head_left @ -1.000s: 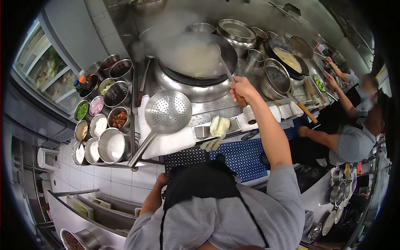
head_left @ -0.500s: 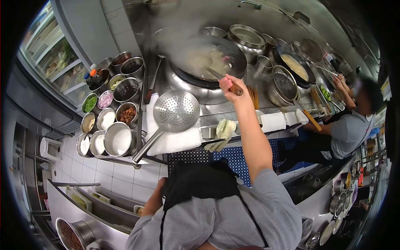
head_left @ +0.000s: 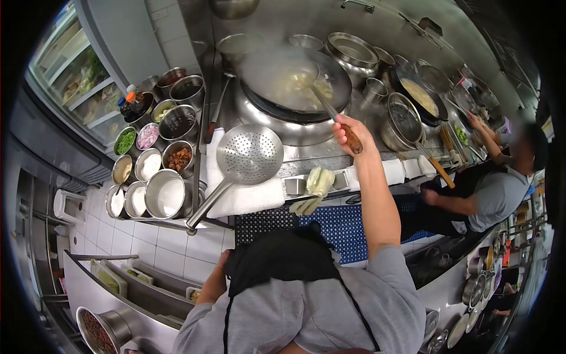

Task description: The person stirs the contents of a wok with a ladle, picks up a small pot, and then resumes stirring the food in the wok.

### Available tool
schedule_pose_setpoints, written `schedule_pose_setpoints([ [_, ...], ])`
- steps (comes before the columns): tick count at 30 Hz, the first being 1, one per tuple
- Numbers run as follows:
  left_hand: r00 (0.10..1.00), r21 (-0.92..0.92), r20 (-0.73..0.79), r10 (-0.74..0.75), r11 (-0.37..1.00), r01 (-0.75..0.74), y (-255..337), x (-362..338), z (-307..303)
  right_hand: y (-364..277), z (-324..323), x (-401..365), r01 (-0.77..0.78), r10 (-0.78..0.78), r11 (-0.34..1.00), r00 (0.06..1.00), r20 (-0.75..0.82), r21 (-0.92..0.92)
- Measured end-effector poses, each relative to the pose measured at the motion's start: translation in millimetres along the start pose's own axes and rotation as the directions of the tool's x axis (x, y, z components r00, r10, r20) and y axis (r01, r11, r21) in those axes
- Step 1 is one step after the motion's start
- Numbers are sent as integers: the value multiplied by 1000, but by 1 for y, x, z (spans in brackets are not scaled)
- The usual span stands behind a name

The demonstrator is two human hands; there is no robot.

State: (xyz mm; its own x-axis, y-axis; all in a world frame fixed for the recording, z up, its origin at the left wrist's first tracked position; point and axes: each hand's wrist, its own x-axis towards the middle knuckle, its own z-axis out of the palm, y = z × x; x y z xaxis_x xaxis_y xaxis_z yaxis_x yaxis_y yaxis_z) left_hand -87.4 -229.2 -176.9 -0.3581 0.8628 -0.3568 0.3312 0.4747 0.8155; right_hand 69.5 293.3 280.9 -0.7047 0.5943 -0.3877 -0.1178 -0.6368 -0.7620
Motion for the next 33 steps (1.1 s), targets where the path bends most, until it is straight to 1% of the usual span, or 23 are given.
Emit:
schedule_pose_setpoints([
  [2, 1000, 80, -3, 3, 997, -3, 7, 3, -5, 0, -5, -2, 73, -78, 980, 997, -20, -187],
  [4, 997, 134, -27, -66, 989, 69, 15, 9, -10, 0, -5, -14, 142, -166, 907, 986, -28, -396],
  [5, 993, 153, -43, -112, 981, 117, 19, 13, -13, 0, -6, -20, 143, -183, 855, 982, -32, -498],
  [6, 986, 171, -60, -156, 971, 165, 21, 17, -14, -1, -7, -27, 143, -201, 792, 979, -33, -594],
  [7, 984, 154, -36, -172, 972, 175, 22, 20, -15, -3, -7, -34, 139, -219, 717, 975, -31, -683],
  [9, 979, 123, 15, -202, 972, 198, 21, 23, -17, -9, -7, -51, 124, -233, 611, 972, -27, -782],
  [10, 974, 80, 4, -229, 970, 227, 19, 26, -17, -13, -7, -59, 117, -240, 553, 970, -23, -825],
  [12, 960, -8, -16, -279, 960, 279, 21, 32, -16, -19, -10, -69, 98, -281, 389, 960, -17, -916],
  [13, 963, 15, -13, -268, 963, 268, 24, 32, -17, -22, -9, -75, 83, -300, 301, 954, -12, -950],
  [15, 969, 60, -5, -247, 967, 247, 32, 32, -17, -30, -1, -87, 41, -290, 193, 957, -17, -980],
  [17, 974, 15, 3, -227, 974, 226, 29, 33, -18, -36, 6, -93, 1, -269, 69, 963, -18, -998],
  [18, 976, -7, 7, -217, 976, 217, 29, 33, -19, -36, 6, -91, 17, -278, 22, 961, 10, -1000],
  [21, 983, 112, 24, -184, 977, 180, 33, 32, -20, -35, 3, -80, 66, -309, -108, 946, 96, -992],
  [22, 987, 237, 49, -151, 962, 136, 38, 31, -21, -31, -3, -73, 81, -327, -142, 937, 124, -987],
  [24, 989, 467, 107, -99, 883, 38, 45, 30, -22, -25, -12, -57, 94, -353, -197, 922, 161, -976],
  [29, 998, 368, 17, -67, 928, 56, 33, 20, -10, -18, -14, -29, 86, -369, -335, 905, 214, -938],
  [33, 999, 261, 32, -14, 965, 5, 34, 13, -10, -11, -7, -8, 26, -401, -362, 898, 181, -932],
])
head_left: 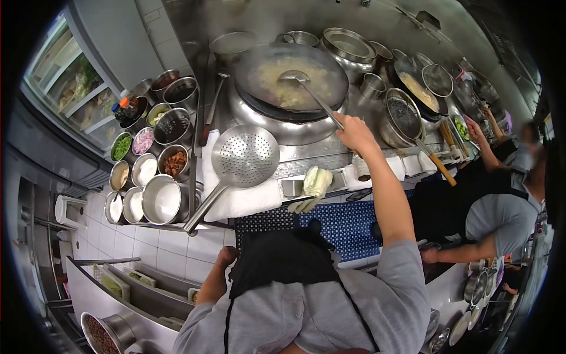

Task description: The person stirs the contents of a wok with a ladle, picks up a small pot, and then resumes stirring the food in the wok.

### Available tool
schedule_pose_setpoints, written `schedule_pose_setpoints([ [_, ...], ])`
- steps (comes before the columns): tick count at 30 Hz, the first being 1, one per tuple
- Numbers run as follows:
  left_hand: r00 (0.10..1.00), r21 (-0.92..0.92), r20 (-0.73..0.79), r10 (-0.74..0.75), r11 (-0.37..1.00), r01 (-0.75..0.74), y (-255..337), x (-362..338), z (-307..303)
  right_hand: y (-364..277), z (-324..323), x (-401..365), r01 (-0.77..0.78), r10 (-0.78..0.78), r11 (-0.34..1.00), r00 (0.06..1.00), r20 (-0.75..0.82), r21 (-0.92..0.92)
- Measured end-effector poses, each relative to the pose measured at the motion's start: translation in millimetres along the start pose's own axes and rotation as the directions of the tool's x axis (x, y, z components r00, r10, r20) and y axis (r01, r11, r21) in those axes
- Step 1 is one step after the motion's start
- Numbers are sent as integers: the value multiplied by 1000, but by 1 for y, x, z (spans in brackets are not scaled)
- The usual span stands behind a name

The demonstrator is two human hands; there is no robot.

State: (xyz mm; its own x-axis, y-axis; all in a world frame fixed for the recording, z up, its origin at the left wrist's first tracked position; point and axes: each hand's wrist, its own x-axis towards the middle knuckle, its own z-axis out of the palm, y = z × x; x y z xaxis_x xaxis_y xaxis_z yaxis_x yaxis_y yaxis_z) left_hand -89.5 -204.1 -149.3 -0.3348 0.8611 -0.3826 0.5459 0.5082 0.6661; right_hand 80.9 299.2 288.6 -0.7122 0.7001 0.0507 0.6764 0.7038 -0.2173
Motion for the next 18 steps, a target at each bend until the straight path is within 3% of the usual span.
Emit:
schedule_pose_setpoints([
  [3, 1000, 95, -1, -24, 995, 24, 2, -3, -3, -1, 11, 15, -17, 17, 1000, 1000, -17, 15],
  [6, 987, -88, -67, -147, 986, 141, -8, 1, 1, 6, 27, 33, -41, 43, 997, 998, -34, 61],
  [9, 996, -78, 45, -76, 994, 79, -6, -5, -3, 7, 35, 43, -77, 80, 989, 997, -17, 124],
  [15, 953, -178, -39, -299, 941, 288, 6, -8, 3, 15, 45, 42, -51, 57, 988, 998, -33, 148],
  [18, 941, -181, -16, -337, 927, 329, 6, -10, 5, 20, 44, 32, -11, 18, 989, 999, -48, 148],
])
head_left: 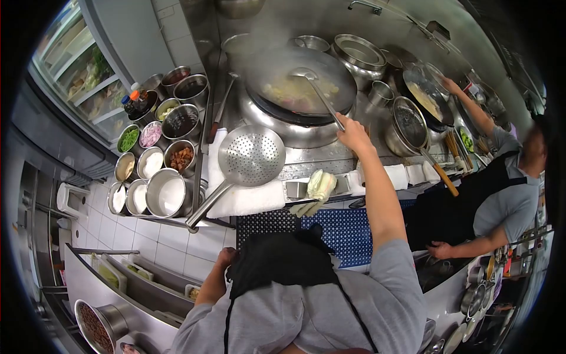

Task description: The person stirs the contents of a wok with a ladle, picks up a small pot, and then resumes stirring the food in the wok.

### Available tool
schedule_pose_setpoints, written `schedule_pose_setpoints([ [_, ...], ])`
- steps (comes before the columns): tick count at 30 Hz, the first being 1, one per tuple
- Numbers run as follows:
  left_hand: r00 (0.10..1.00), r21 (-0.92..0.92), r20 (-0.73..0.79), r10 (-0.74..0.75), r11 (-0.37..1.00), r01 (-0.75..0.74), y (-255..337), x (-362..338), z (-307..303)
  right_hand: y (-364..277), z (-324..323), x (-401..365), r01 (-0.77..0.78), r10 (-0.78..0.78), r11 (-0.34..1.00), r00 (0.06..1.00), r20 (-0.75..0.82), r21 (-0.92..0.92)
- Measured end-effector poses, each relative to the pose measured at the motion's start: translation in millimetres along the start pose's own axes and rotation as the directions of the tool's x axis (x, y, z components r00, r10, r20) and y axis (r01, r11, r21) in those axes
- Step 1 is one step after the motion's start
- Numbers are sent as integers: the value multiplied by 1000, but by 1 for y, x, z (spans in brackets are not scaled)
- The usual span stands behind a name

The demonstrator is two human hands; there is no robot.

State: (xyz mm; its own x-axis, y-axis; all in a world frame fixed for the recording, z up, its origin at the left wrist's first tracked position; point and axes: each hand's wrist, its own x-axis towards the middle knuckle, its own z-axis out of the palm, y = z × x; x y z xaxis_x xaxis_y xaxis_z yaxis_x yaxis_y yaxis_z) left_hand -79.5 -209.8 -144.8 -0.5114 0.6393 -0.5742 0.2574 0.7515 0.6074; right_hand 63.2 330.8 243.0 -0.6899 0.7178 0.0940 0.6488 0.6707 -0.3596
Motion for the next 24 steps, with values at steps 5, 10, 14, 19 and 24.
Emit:
schedule_pose_setpoints([
  [5, 1000, -123, 14, 3, 992, -1, 0, 1, 1, 4, -17, -18, -40, 42, 999, 996, 78, -34],
  [10, 986, -180, 73, -150, 970, 161, 55, -2, -25, 7, -35, -38, 8, -8, 1000, 998, 68, 2],
  [14, 998, -152, 64, 20, 988, -10, 112, 4, -39, -5, -53, -57, -10, 10, 1000, 995, 97, 1],
  [19, 863, -381, 374, 340, 905, -191, 210, -8, -40, -17, -72, -76, -56, 53, 998, 989, 138, 14],
  [24, 608, -565, 633, 478, 823, -58, 221, 2, -1, -17, -93, -91, -43, 41, 999, 985, 170, 7],
])
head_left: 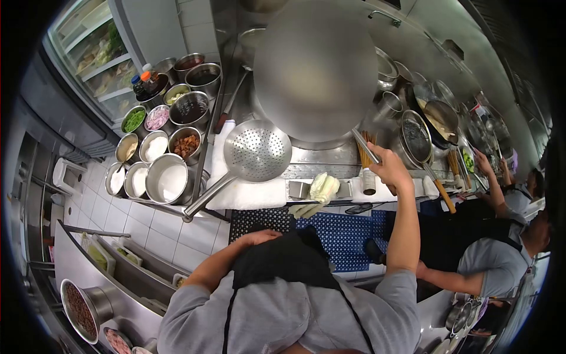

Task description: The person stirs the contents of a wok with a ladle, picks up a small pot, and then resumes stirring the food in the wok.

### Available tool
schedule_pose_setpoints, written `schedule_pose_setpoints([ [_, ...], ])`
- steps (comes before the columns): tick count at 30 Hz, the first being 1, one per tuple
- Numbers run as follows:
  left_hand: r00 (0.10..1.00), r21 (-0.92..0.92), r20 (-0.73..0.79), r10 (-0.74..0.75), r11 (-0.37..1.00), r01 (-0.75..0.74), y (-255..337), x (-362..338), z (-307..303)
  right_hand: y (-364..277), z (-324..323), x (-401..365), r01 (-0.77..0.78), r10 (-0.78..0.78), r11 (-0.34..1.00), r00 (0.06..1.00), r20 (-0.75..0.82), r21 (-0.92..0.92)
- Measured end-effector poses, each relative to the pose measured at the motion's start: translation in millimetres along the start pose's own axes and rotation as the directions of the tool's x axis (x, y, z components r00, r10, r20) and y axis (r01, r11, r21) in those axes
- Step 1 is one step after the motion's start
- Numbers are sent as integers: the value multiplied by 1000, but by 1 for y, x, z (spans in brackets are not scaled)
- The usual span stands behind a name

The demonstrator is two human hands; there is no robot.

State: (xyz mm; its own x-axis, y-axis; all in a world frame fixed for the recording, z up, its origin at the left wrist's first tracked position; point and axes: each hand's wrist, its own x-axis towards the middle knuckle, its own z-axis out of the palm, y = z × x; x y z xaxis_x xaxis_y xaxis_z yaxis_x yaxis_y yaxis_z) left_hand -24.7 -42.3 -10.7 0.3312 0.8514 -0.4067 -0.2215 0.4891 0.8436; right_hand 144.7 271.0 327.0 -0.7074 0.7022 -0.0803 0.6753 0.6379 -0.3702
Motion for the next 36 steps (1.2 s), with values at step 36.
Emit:
schedule_pose_setpoints([
  [36, 587, 358, -806, -78, 724, 589, -138, -98, -57, 17, 76, 115, 166, -191, 971, 971, -143, -169],
])
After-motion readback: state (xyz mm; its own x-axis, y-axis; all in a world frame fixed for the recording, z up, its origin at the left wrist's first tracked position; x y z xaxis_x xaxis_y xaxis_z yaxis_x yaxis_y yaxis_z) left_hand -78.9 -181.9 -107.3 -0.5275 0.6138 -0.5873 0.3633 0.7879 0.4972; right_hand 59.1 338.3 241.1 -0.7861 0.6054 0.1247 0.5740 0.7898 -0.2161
